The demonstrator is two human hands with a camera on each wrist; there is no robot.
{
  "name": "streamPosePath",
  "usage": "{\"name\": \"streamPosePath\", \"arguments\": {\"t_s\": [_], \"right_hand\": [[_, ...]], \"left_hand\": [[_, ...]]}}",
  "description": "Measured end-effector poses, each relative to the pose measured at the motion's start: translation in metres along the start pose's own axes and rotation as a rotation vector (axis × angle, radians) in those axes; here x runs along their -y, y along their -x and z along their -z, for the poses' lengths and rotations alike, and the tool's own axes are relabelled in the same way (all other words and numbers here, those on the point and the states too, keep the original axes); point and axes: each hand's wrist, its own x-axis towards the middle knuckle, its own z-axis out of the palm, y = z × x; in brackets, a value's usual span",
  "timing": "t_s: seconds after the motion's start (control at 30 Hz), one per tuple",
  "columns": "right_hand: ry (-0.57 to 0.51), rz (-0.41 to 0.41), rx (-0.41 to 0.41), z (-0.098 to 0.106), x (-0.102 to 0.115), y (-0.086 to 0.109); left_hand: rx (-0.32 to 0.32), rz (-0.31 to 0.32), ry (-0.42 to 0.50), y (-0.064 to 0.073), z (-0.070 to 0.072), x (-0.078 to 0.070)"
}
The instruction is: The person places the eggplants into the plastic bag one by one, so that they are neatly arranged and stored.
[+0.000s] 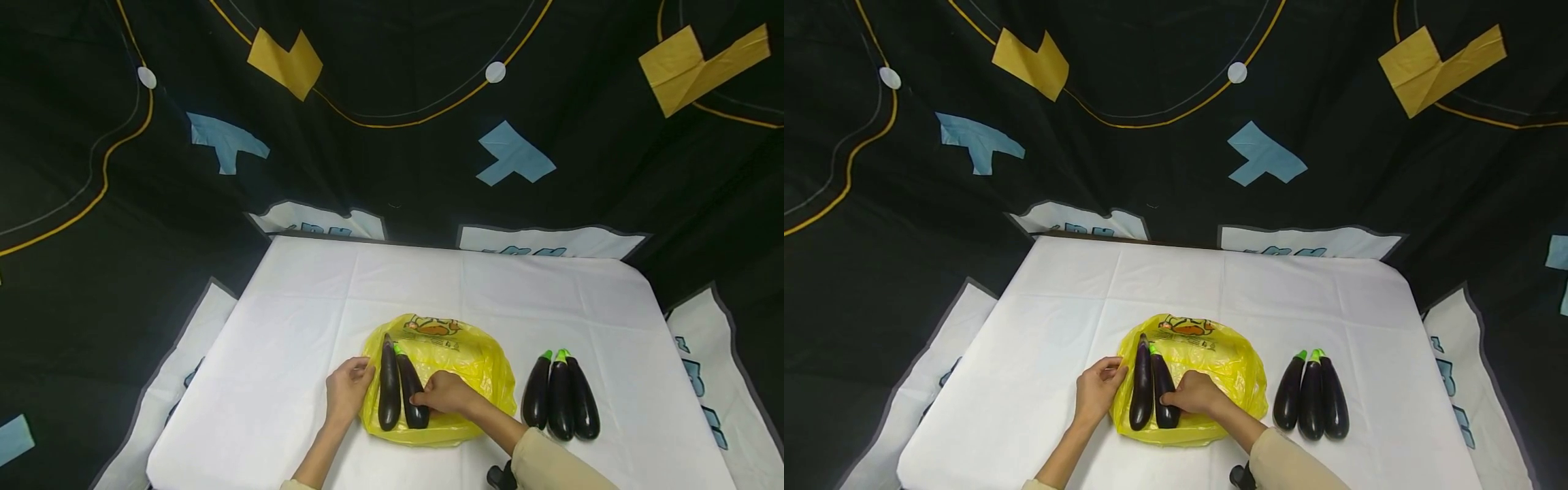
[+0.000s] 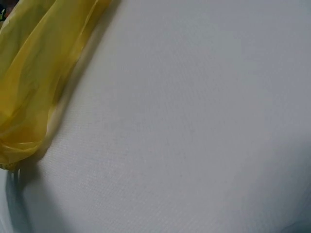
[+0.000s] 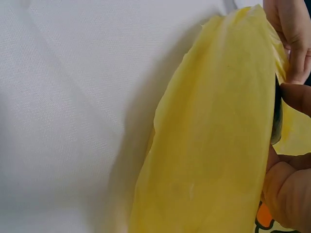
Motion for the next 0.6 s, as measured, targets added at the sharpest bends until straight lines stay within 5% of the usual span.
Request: {"name": "streamPosePath", "arguments": {"t_s": [0.33,0.6], "right_hand": [[-0.046,-0.032,-0.008,-0.007,0.002,-0.011],[0.045,-0.041,-0.010,-0.010,0.008,-0.012]], "left_hand": [[0.003,0.004,0.014,0.000,0.000,-0.001],[0.005,0.009,0.010,0.003,0.000,0.000]]}}
